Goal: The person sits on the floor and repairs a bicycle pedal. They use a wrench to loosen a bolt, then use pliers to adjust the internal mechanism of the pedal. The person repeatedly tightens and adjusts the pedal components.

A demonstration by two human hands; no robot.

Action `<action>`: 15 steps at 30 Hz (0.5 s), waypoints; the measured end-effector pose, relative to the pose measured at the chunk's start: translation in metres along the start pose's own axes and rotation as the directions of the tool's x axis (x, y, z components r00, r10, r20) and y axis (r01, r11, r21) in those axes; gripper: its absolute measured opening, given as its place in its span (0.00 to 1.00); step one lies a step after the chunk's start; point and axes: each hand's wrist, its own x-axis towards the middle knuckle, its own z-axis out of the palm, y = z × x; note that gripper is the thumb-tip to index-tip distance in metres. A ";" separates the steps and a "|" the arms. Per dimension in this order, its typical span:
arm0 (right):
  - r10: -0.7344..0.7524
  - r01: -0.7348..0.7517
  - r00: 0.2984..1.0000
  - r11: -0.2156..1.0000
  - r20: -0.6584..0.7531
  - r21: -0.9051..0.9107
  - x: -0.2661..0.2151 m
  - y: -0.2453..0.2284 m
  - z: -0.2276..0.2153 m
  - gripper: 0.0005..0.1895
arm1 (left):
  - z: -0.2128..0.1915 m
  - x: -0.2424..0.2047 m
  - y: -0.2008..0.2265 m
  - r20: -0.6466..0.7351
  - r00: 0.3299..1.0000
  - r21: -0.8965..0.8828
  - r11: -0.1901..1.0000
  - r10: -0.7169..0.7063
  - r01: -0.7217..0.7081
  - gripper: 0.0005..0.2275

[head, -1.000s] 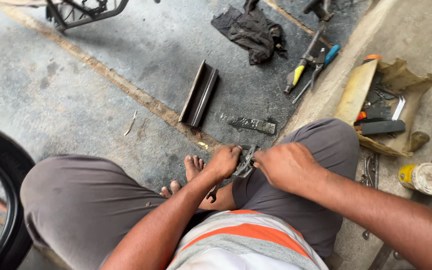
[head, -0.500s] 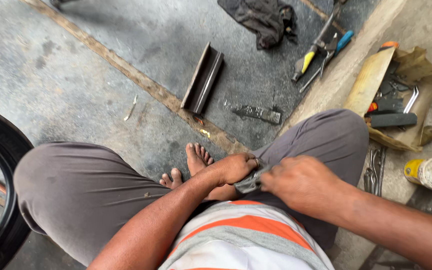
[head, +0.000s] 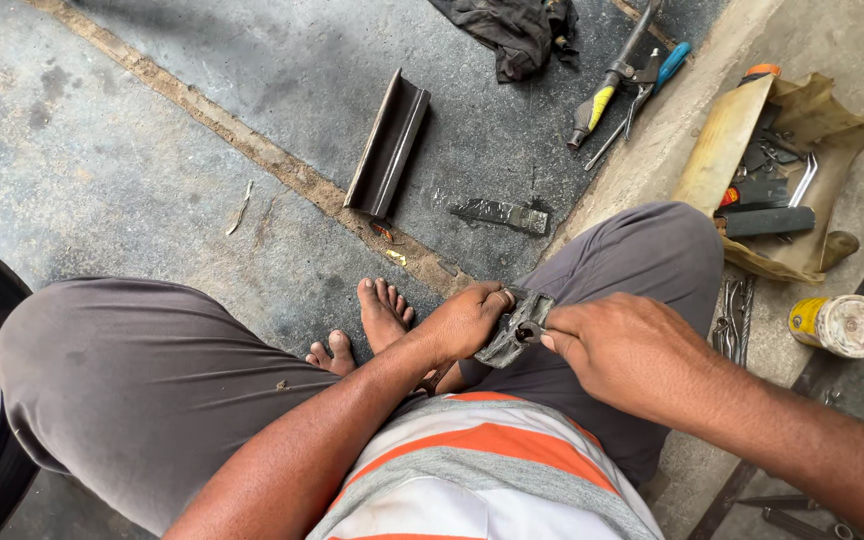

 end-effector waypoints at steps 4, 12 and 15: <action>0.055 -0.055 0.997 0.998 0.045 -0.004 0.001 -0.007 0.000 0.13 | 0.002 -0.004 0.001 -0.079 0.996 0.015 0.999 0.044 -0.042 0.17; 0.065 -0.064 0.997 0.997 0.029 -0.040 -0.002 -0.015 0.005 0.13 | 0.006 -0.007 0.005 -0.189 0.982 0.047 0.999 0.020 -0.012 0.17; 0.033 -0.027 0.998 0.992 0.047 -0.126 -0.002 -0.013 0.011 0.12 | 0.009 -0.007 0.001 -0.152 0.987 0.083 0.995 -0.048 0.061 0.17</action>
